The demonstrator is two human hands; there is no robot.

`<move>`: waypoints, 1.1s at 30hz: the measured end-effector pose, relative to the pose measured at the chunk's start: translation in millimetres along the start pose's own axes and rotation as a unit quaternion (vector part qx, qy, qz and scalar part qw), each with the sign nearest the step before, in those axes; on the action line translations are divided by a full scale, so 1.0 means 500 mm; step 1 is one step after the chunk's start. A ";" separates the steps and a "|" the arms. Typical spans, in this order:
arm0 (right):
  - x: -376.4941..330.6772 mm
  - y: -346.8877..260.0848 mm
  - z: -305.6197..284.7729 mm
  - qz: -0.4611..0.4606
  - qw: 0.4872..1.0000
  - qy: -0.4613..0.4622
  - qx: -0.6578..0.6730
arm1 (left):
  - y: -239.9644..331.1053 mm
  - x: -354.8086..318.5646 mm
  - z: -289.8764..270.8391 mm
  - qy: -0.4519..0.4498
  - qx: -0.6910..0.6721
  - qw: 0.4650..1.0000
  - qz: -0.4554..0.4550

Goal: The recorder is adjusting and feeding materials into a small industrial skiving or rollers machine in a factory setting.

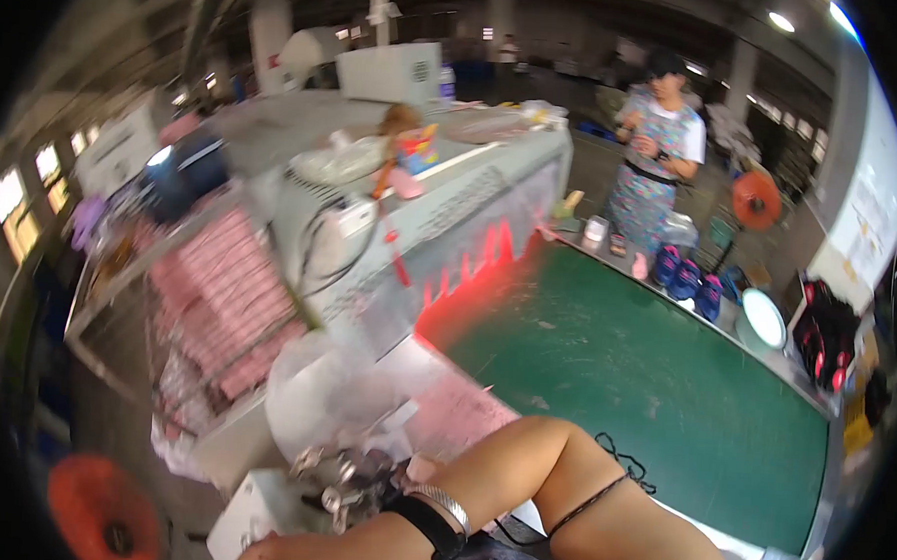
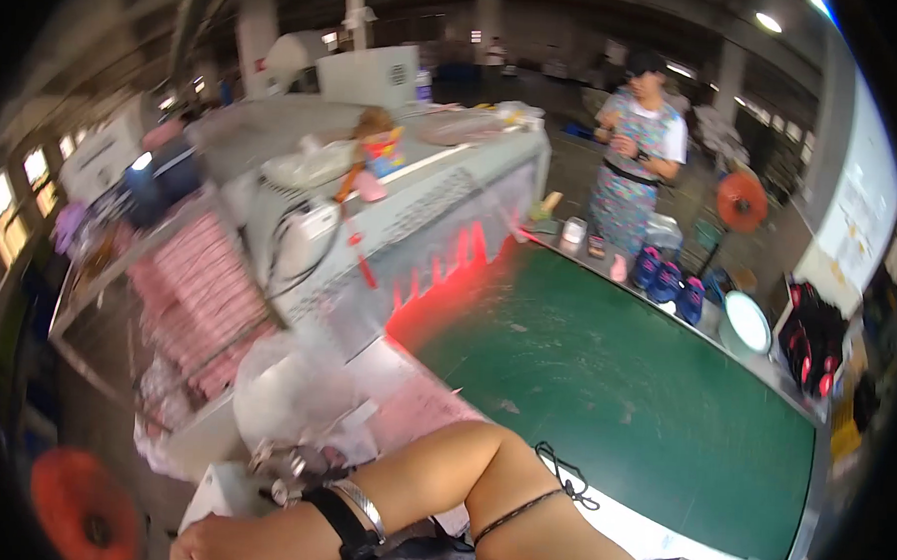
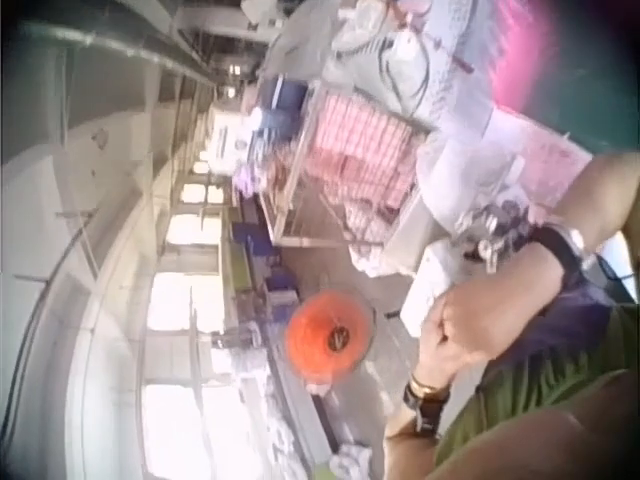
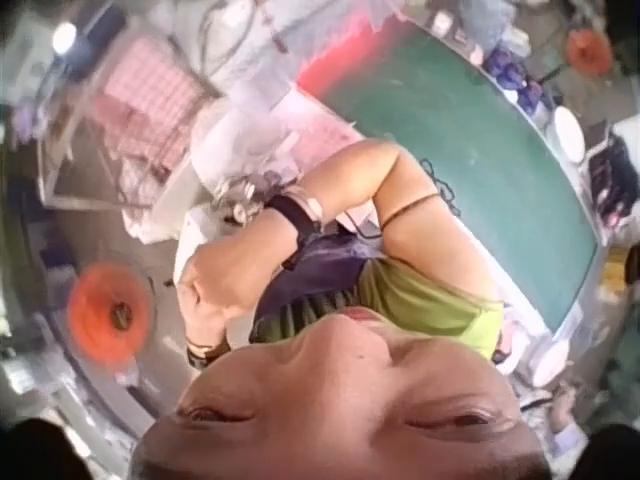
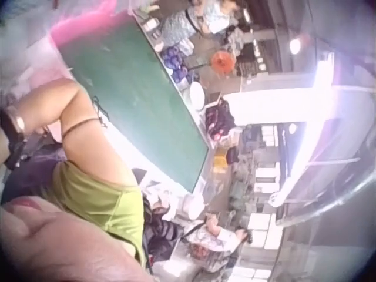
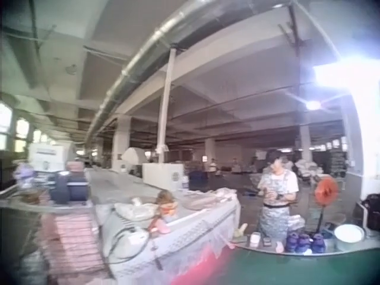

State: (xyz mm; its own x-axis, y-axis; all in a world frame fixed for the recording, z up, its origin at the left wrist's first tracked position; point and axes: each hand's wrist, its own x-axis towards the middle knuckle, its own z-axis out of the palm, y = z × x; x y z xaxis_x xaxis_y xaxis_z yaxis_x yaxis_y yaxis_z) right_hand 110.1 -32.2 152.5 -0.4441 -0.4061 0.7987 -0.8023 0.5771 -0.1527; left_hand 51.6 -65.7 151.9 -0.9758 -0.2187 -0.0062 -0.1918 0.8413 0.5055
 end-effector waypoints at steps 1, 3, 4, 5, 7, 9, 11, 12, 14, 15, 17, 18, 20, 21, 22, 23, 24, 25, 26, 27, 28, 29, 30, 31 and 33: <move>0.021 0.002 0.032 0.049 0.985 0.066 0.153 | -0.043 0.068 -0.056 -0.247 -0.142 0.958 0.008; 0.064 0.001 0.103 -0.060 0.991 -0.082 -0.085 | -0.184 0.155 -0.167 -0.561 -0.410 0.720 -0.004; 0.082 0.005 0.138 -0.015 0.993 -0.117 0.028 | -0.247 0.195 -0.179 -0.580 -0.456 0.643 -0.204; 0.098 0.007 0.169 0.022 0.989 -0.056 0.133 | -0.319 0.234 -0.192 -0.638 -0.559 0.479 -0.227; 0.125 0.018 0.222 0.015 0.971 -0.223 0.084 | -0.444 0.277 -0.182 -0.556 -0.580 0.545 -0.237; 0.168 0.029 0.300 0.011 0.958 -0.269 0.095 | -0.532 0.331 -0.169 -0.608 -0.618 0.447 -0.222; 0.207 0.018 0.376 -0.008 0.948 -0.300 0.105 | -0.600 0.358 -0.179 -0.532 -0.629 0.485 -0.293; 0.221 0.013 0.415 -0.010 0.941 -0.321 0.105 | -0.627 0.372 -0.179 -0.502 -0.647 0.484 -0.310; 0.234 0.002 0.497 -0.015 0.948 -0.316 0.043 | -0.679 0.418 -0.162 -0.504 -0.654 0.455 -0.334; 0.235 -0.002 0.533 -0.016 0.948 -0.317 0.020 | -0.705 0.439 -0.148 -0.502 -0.658 0.458 -0.324; 0.230 -0.010 0.585 -0.012 0.937 -0.349 -0.016 | -0.760 0.462 -0.111 -0.470 -0.626 0.523 -0.336; 0.224 -0.009 0.600 0.002 0.937 -0.349 -0.002 | -0.785 0.485 -0.087 -0.478 -0.631 0.506 -0.343; 0.213 -0.002 0.604 0.037 0.936 -0.350 0.028 | -0.820 0.524 -0.036 -0.508 -0.675 0.450 -0.291; 0.208 0.004 0.595 0.085 0.937 -0.335 0.049 | -0.835 0.549 -0.016 -0.486 -0.680 0.462 -0.295; 0.202 0.006 0.578 0.125 0.936 -0.327 0.041 | -0.844 0.578 0.005 -0.472 -0.712 0.447 -0.264; 0.197 0.010 0.553 0.168 0.932 -0.319 0.035 | -0.849 0.609 0.029 -0.401 -0.691 0.539 -0.268; 0.191 0.015 0.526 0.220 0.922 -0.316 0.028 | -0.850 0.644 0.060 -0.348 -0.702 0.587 -0.202; 0.185 0.015 0.498 0.244 0.923 -0.299 0.004 | -0.853 0.677 0.097 -0.293 -0.673 0.641 -0.226; 0.177 0.010 0.469 0.278 0.916 -0.290 -0.015 | -0.860 0.711 0.143 -0.262 -0.672 0.671 -0.174; 0.168 0.002 0.443 0.312 0.909 -0.274 -0.033 | -0.869 0.749 0.201 -0.238 -0.624 0.718 -0.194; 0.156 -0.011 0.418 0.341 0.898 -0.274 -0.041 | -0.883 0.784 0.269 -0.226 -0.593 0.753 -0.173; 0.142 -0.026 0.395 0.370 0.889 -0.265 -0.052 | -0.905 0.822 0.343 -0.219 -0.580 0.776 -0.118; 0.127 -0.045 0.376 0.405 0.879 -0.242 -0.066 | -0.923 0.861 0.428 -0.210 -0.520 0.817 -0.136; 0.108 -0.062 0.362 0.423 0.877 -0.216 -0.073 | -0.956 0.902 0.504 -0.236 -0.481 0.838 -0.102; 0.067 -0.101 0.328 0.470 0.861 -0.174 -0.089 | -1.001 0.978 0.654 -0.345 -0.405 0.846 0.028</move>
State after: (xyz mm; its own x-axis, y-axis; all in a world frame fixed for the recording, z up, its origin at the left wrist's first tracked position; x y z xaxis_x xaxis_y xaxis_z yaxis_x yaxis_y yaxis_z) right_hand 70.2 -191.2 91.3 -0.9810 0.1301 0.1437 0.0371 0.8537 -0.5194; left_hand -364.0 -432.1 -386.1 -0.8633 0.3862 -0.3248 -0.2815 0.1657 0.9451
